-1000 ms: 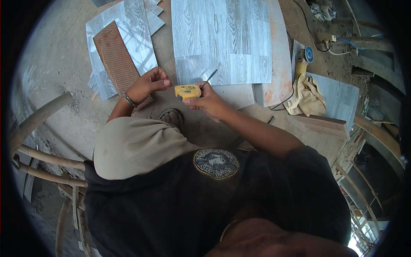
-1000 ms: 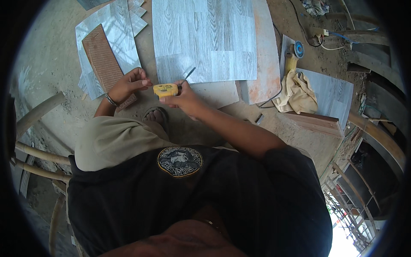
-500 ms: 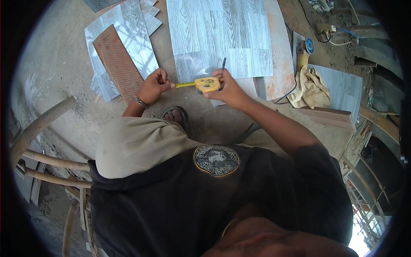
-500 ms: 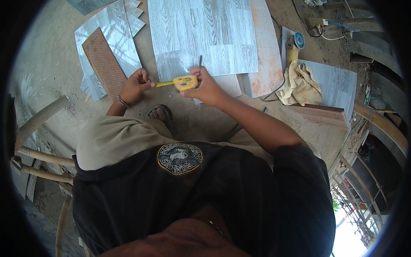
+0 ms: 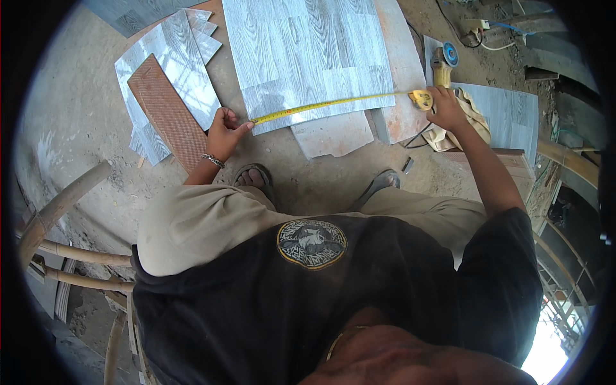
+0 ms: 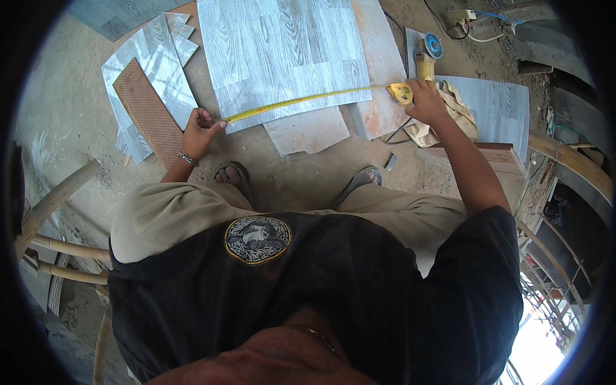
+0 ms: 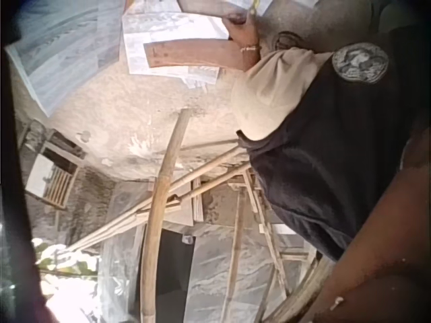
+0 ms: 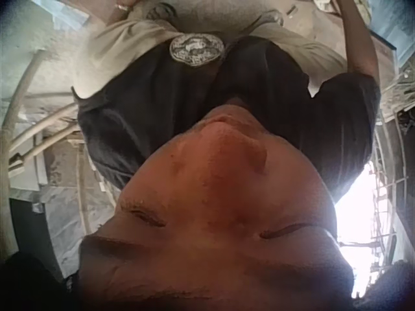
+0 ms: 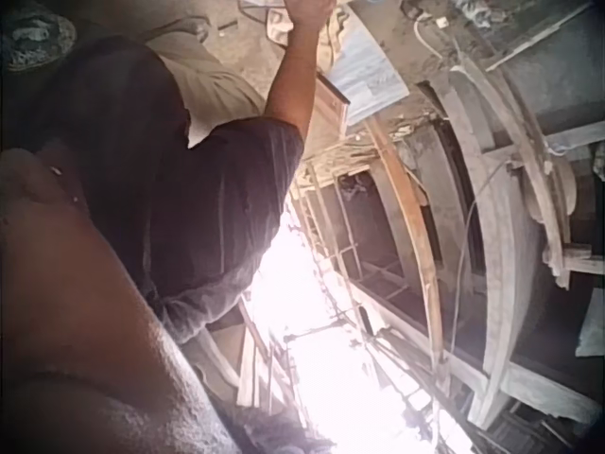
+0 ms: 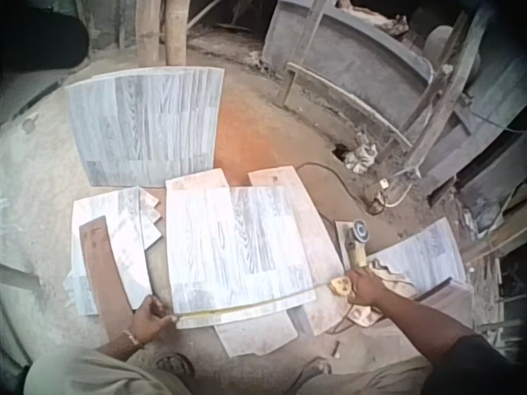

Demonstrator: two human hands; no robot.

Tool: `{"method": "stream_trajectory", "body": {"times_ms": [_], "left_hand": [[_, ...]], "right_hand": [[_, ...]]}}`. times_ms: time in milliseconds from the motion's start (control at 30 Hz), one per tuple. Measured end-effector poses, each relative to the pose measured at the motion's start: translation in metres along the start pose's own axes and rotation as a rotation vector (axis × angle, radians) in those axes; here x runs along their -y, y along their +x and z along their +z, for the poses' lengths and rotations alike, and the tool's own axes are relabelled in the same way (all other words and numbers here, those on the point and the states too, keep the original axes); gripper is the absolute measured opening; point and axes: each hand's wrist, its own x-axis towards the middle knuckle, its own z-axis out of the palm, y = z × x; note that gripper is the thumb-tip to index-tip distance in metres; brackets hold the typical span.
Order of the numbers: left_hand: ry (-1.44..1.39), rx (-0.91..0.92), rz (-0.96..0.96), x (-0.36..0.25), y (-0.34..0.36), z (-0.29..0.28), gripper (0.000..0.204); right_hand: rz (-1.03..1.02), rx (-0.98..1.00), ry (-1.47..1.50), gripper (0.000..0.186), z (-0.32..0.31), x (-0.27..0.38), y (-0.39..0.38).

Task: Measuring and marking floor tiles for cutting in a renovation site.

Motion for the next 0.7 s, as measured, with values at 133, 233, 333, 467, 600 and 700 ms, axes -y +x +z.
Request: {"method": "stream_trajectory", "body": {"times_ms": [133, 233, 333, 467, 600, 700], "left_hand": [[-0.017, -0.021, 0.05, 0.003, -0.002, -0.009, 0.047], [-0.105, -0.029, 0.03, 0.013, -0.003, -0.023, 0.044], [-0.034, -0.071, -0.02, 0.024, -0.011, -0.042, 0.032], [0.595, -0.328, 0.21, 0.021, -0.023, -0.07, 0.019], [0.574, -0.141, -0.234, 0.0, -0.029, -0.084, 0.03], [0.988, -0.172, 0.444, -0.007, -0.035, -0.071, 0.049]], "right_hand": [[0.066, -0.079, -0.058, 0.072, 0.021, 0.0, -0.018], [0.061, -0.231, -0.076, 0.063, 0.027, 0.0, -0.031], [-0.316, -0.086, 0.16, 0.035, 0.041, -0.018, -0.058], [-0.317, 0.55, 0.157, 0.041, 0.108, -0.039, -0.105], [0.397, 0.87, 0.294, 0.063, 0.179, -0.049, -0.113], [0.656, 1.031, 0.555, 0.066, 0.204, -0.046, -0.113]]}}
